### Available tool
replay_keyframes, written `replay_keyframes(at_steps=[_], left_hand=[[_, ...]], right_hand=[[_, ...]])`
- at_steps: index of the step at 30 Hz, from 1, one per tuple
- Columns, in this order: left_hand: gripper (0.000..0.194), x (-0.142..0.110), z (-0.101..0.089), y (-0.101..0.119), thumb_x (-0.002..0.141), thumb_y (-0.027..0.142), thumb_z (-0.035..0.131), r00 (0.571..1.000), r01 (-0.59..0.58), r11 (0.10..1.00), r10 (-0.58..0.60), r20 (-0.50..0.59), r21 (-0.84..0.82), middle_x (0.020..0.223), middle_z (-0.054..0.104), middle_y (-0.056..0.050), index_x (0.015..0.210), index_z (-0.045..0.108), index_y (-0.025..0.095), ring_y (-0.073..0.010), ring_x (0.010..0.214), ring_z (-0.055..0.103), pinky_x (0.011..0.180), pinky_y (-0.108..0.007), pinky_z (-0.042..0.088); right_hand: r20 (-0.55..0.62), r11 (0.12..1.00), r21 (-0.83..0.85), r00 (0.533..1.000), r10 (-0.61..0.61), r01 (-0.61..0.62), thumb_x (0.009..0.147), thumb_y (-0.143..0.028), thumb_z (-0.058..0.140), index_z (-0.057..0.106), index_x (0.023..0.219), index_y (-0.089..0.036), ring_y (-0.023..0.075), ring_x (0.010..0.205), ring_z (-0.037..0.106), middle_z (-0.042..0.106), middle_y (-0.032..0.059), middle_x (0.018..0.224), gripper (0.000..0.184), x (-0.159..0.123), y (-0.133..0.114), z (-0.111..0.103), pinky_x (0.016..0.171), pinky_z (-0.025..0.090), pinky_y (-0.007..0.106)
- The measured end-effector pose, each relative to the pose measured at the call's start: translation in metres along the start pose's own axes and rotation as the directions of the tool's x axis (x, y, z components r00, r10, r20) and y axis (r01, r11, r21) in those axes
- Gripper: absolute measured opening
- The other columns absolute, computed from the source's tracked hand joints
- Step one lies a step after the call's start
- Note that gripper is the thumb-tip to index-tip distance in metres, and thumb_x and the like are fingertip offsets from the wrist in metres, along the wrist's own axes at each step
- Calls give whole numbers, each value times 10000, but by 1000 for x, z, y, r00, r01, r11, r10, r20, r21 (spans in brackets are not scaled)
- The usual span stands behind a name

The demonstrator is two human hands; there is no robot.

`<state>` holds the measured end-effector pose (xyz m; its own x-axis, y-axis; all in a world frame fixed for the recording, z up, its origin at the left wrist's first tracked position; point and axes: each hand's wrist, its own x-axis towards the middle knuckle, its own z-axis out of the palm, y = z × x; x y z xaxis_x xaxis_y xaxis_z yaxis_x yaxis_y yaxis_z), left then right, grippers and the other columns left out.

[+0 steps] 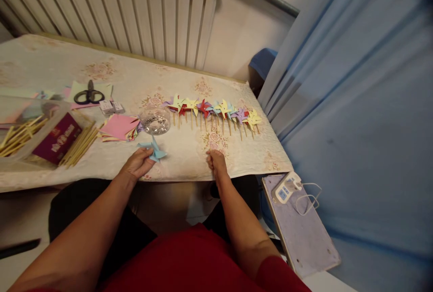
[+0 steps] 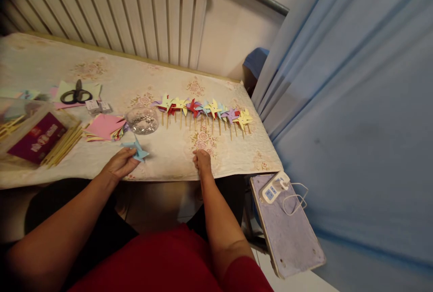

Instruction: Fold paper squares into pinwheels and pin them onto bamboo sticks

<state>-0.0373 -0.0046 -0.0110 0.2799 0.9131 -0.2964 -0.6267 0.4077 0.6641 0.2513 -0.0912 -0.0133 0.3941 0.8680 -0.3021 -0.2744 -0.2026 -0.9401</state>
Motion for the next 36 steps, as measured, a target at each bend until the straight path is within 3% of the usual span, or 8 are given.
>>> replay_keyframes(at_steps=[12,20,26,36], left_hand=[[162,-1,2,1,639,4,774,1000,-2,1000,2,2,-2,689,713,-51,739,692,102,-126,609,656,702,-235,600],[174,-3,5,3,634,-34,768,1000,6,999,-6,7,-39,592,661,-29,702,665,89,-112,551,636,667,-205,596],[166,-5,6,3,649,-26,759,1000,2,1000,-2,11,-28,657,696,-49,728,675,93,-128,578,657,673,-232,609],[204,-3,3,2,598,11,816,1000,4,1000,-4,29,-23,644,696,-35,714,685,116,-121,583,656,668,-199,594]], right_hand=[[-27,999,-46,999,-22,21,744,-351,572,558,779,-208,50,323,242,432,-111,431,148,2,1,1,337,147,179],[-25,998,-52,999,-35,34,718,-331,552,560,764,-202,60,315,247,450,-103,419,137,4,5,1,335,143,190],[-15,998,-51,1000,-26,25,730,-307,538,565,759,-202,64,322,239,458,-90,426,112,4,6,0,341,132,189],[10,999,-35,1000,-1,1,739,-307,556,567,840,-198,63,333,241,510,-71,475,149,1,3,-1,349,136,186]])
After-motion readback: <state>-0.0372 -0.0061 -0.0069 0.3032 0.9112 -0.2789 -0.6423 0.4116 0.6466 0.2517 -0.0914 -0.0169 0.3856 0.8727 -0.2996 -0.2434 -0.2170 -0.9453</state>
